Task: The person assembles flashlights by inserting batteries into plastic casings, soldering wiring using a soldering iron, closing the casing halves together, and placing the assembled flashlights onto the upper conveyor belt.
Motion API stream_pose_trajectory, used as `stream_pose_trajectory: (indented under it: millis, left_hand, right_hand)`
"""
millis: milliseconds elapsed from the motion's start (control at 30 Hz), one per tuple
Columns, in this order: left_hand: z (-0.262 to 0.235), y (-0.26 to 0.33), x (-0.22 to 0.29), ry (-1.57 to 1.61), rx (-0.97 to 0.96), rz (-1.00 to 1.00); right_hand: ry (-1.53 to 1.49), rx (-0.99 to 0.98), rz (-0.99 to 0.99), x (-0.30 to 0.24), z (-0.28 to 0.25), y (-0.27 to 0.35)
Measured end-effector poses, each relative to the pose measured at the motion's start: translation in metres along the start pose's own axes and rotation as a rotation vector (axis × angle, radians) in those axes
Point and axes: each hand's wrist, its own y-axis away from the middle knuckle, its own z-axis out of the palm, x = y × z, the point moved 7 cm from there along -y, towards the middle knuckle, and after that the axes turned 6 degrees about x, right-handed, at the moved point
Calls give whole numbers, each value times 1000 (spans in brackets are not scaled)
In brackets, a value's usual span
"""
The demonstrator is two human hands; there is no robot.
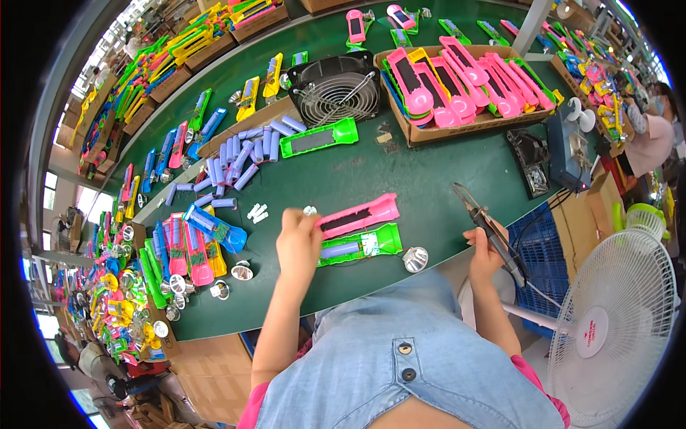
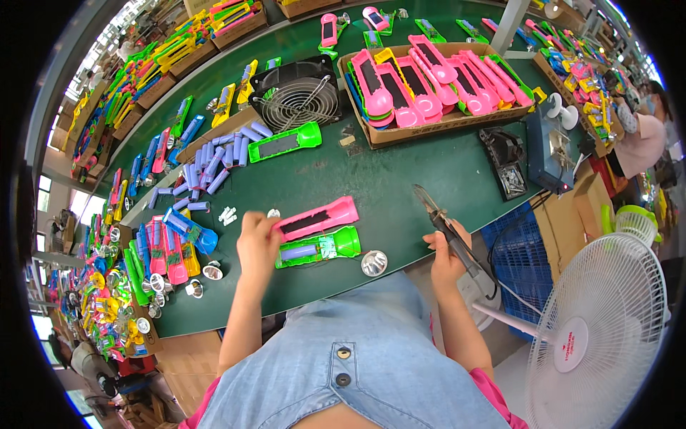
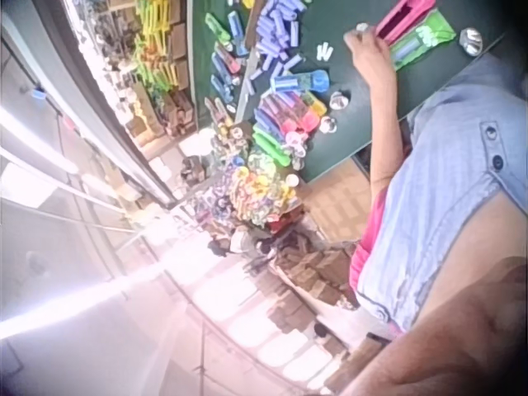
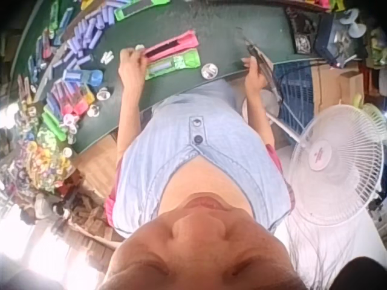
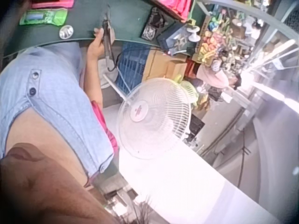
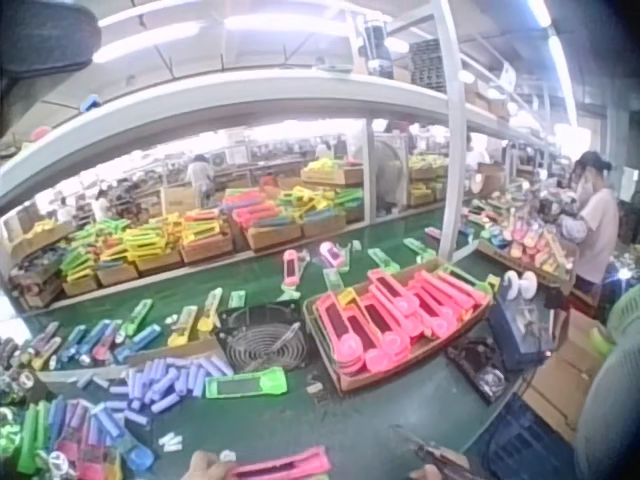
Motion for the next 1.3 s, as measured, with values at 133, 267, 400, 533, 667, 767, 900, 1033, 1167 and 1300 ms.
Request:
stream_pose_trajectory:
  millis: [133, 267, 400, 533, 667, 767, 900, 1033, 1167, 1300]
  left_hand:
    - [-17, 47, 17, 260, 240, 107]
    - [-1, 43, 11, 254, 168, 242]
    - [-7, 6, -2, 633, -107, -117]
    - [-61, -67, 22, 622, -207, 133]
    - [-93, -199, 37, 323, 0, 347]
    - [-54, -311, 3, 205, 114, 206]
    - [25, -408, -98, 128, 333, -45]
    - [101, -448, -158, 43, 254, -318]
    - [107, -462, -129, -274, -17, -160]
    - [84, -457, -70, -776, -175, 161]
  right_hand:
    - [75, 18, -24, 0, -4, -10]
    - [195, 24, -91, -2, 2, -28]
    - [279, 0, -171, 13, 5, -37]
    - [367, 30, -160, 21, 0, -33]
    - [441, 39, -56, 22, 1, -27]
    - [502, 31, -78, 17, -2, -26]
    - [637, -108, -209, 11, 8, -24]
    - [706, -25, -158, 13, 6, -24]
    - [687, -37, -72, 14, 5, -21]
    - [637, 3, -54, 14, 7, -26]
